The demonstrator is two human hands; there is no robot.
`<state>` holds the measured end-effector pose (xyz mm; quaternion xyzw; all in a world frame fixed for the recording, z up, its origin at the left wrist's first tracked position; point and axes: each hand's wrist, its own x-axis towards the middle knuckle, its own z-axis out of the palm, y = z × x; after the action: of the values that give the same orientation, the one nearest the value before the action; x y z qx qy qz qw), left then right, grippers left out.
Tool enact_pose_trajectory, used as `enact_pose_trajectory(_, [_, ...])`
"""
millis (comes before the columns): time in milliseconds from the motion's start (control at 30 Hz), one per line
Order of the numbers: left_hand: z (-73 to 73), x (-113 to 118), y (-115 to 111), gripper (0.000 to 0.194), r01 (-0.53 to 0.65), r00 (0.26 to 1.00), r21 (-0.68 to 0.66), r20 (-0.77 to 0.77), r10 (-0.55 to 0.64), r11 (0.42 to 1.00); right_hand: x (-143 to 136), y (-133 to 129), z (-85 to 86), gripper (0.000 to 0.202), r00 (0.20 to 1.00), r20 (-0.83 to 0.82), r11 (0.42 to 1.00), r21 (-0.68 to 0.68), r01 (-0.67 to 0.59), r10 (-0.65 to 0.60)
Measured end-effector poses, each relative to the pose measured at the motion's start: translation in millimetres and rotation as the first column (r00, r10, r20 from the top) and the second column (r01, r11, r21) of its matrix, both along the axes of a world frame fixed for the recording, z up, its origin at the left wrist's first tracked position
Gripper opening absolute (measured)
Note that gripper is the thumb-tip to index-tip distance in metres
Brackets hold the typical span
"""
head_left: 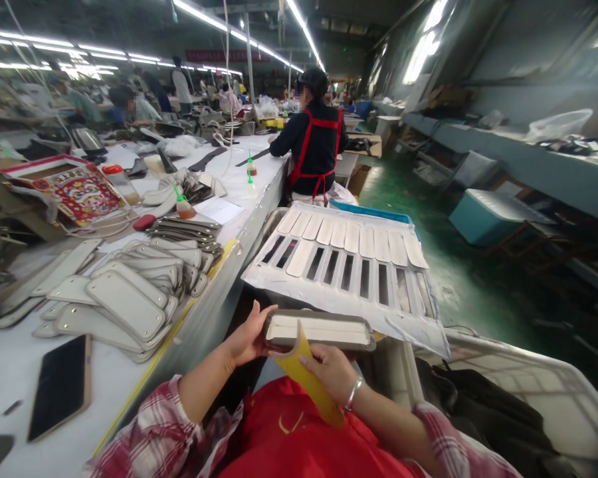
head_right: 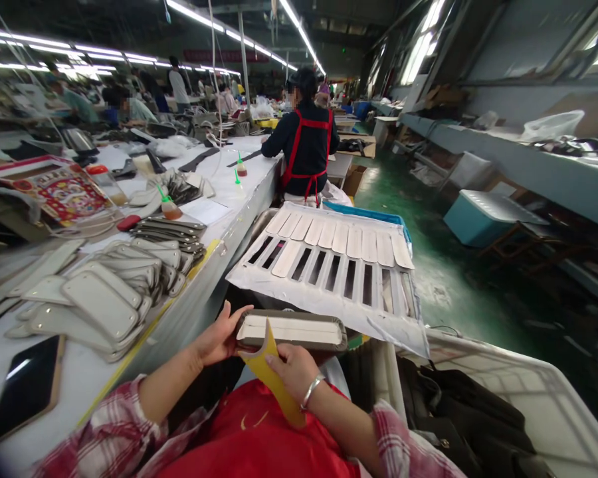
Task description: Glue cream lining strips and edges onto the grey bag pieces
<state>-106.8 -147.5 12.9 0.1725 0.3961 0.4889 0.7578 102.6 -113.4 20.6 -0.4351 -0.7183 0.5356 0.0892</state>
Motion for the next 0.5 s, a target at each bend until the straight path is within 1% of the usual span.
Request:
enact_pose_trajectory(33, [-0.6, 1, -1, 0.070, -0.014, 1.000, 0.010, 0.017, 0.014, 1.000, -9, -4, -2.7, 0.026, 1.000, -0.019, 1.000, 0.004, 0.010, -0.010])
enact_pose_trajectory(67, [-1.0, 1, -2, 0.071, -0.028, 0.999, 0.021, 0.031, 0.027, 0.999, -17, -7, -5.1, 0.024, 0.998, -0.048, 0.999, -0.022, 0.031, -0.032])
enact_pose_trajectory(133, [-1.9, 3, -5, 0.073, -0.062, 0.997, 0.044, 0.055, 0.059, 0.997, -31, -13, -8.8, 0.024, 0.990, -0.091, 0.986, -0.139, 0.098, -0.111])
enact_pose_trajectory(167, [-2.6, 4, -7, 0.074, -0.086, 0.994, 0.056, 0.065, 0.082, 0.995, -37, -16, -10.0, 0.024, 0.983, -0.097, 0.969, -0.210, 0.130, -0.153])
enact_pose_trajectory(233, [-5.0, 4, -9, 0.074, -0.137, 0.987, 0.076, 0.091, 0.130, 0.988, -47, -21, -12.0, 0.023, 0.973, -0.080, 0.927, -0.330, 0.178, -0.215])
enact_pose_trajectory(300, [-8.3, 4, -11, 0.074, -0.165, 0.979, 0.086, 0.134, 0.153, 0.983, -54, -26, -14.1, 0.023, 0.966, -0.056, 0.881, -0.425, 0.207, -0.253])
enact_pose_trajectory(367, [-11.9, 3, -12, 0.072, -0.173, 0.970, 0.098, 0.191, 0.152, 0.980, -59, -30, -16.9, 0.022, 0.947, -0.053, 0.816, -0.525, 0.242, -0.316])
enact_pose_trajectory(433, [-15.3, 2, -12, 0.069, -0.180, 0.960, 0.111, 0.235, 0.150, 0.977, -63, -33, -20.1, 0.022, 0.924, -0.079, 0.760, -0.596, 0.258, -0.375])
enact_pose_trajectory(500, [-18.2, 4, -11, 0.065, -0.200, 0.957, 0.117, 0.238, 0.168, 0.973, -66, -33, -22.8, 0.021, 0.904, -0.113, 0.718, -0.651, 0.246, -0.412])
